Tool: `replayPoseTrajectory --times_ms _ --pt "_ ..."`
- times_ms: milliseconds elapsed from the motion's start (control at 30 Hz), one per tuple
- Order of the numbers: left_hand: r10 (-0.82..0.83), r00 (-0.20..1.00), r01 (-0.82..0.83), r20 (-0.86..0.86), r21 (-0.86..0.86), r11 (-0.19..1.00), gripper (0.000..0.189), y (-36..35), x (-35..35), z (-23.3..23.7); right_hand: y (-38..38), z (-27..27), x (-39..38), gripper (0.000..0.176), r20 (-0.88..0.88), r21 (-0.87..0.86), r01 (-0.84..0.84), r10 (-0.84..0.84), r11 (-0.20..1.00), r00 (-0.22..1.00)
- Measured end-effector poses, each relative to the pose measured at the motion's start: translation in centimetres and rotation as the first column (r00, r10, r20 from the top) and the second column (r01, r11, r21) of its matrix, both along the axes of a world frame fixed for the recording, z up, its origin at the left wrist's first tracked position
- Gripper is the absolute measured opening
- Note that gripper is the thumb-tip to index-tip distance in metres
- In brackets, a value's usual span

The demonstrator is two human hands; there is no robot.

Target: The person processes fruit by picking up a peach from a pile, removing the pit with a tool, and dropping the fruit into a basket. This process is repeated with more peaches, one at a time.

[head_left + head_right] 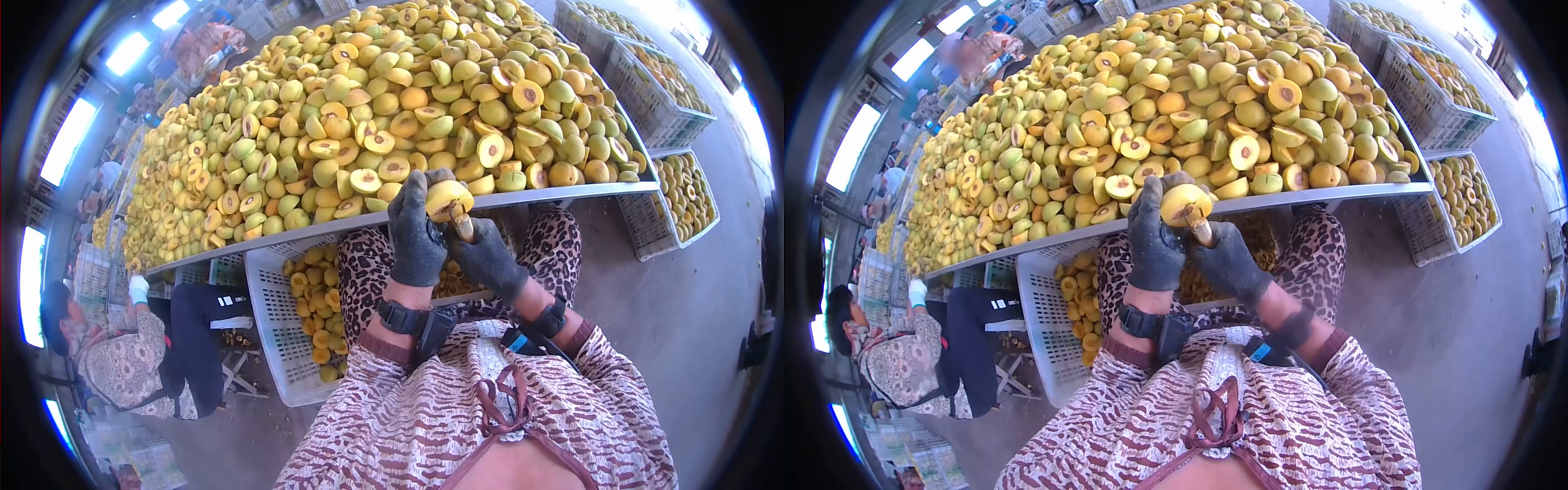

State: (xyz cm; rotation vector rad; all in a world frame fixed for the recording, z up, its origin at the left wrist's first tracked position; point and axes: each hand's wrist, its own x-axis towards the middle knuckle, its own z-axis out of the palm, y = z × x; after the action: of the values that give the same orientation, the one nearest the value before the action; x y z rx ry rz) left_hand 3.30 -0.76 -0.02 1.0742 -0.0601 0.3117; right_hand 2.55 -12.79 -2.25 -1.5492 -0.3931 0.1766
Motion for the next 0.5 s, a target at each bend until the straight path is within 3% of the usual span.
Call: replayPoseTrajectory --times_ms 67,100,233,300,333,367,400,467,500 --pt "-0.042 0.992 0.015 -0.117 -0.218 0.976 0.048 -0.3 0.1 -0.1 -0.3 -1.0 0.5 0.014 -0.016 -0.068 -0.012 0.011 0.998 1.000" --pt "-0.042 0.992 0.015 -0.119 -0.218 0.976 0.048 -0.4 0.3 -0.2 -0.3 -1.5 0.8 0.015 -0.027 -0.135 -0.027 0.024 0.991 0.999" --pt "-0.036 0.983 -0.009 -0.178 -0.245 0.970 0.048 -0.6 1.0 -1.4 0.1 -2.8 1.4 0.018 0.018 -0.069 0.026 -0.025 0.997 1.000" --pt "-0.048 0.984 -0.006 -0.174 -0.295 0.955 0.047 -0.9 1.7 -3.0 -0.3 -3.0 2.1 0.019 0.224 -0.132 0.119 -0.087 0.984 0.971" --pt "0.107 0.988 -0.114 -0.108 -0.059 0.992 0.047 -1.1 2.1 -4.0 -0.1 -2.9 2.0 0.019 0.228 -0.131 0.116 -0.084 0.985 0.970" --pt "0.240 0.971 -0.235 -0.009 0.171 0.957 0.046 -1.2 2.5 -5.0 -0.1 -2.9 1.8 0.019 0.125 -0.099 0.069 -0.057 0.993 0.991" --pt "0.240 0.971 -0.235 -0.009 0.172 0.957 0.046 -1.3 2.1 -4.1 -0.1 -3.0 1.7 0.020 0.020 -0.061 0.027 -0.026 0.998 0.999" --pt "0.065 0.986 -0.084 -0.151 -0.121 0.989 0.045 -1.6 0.8 -1.2 -0.2 -3.0 1.7 0.021 0.014 -0.116 0.000 0.002 0.993 1.000" --pt "0.058 0.987 -0.076 -0.152 -0.118 0.990 0.045 -1.5 0.8 -1.1 -0.3 -3.0 1.7 0.022 0.008 -0.171 -0.024 0.026 0.985 1.000"
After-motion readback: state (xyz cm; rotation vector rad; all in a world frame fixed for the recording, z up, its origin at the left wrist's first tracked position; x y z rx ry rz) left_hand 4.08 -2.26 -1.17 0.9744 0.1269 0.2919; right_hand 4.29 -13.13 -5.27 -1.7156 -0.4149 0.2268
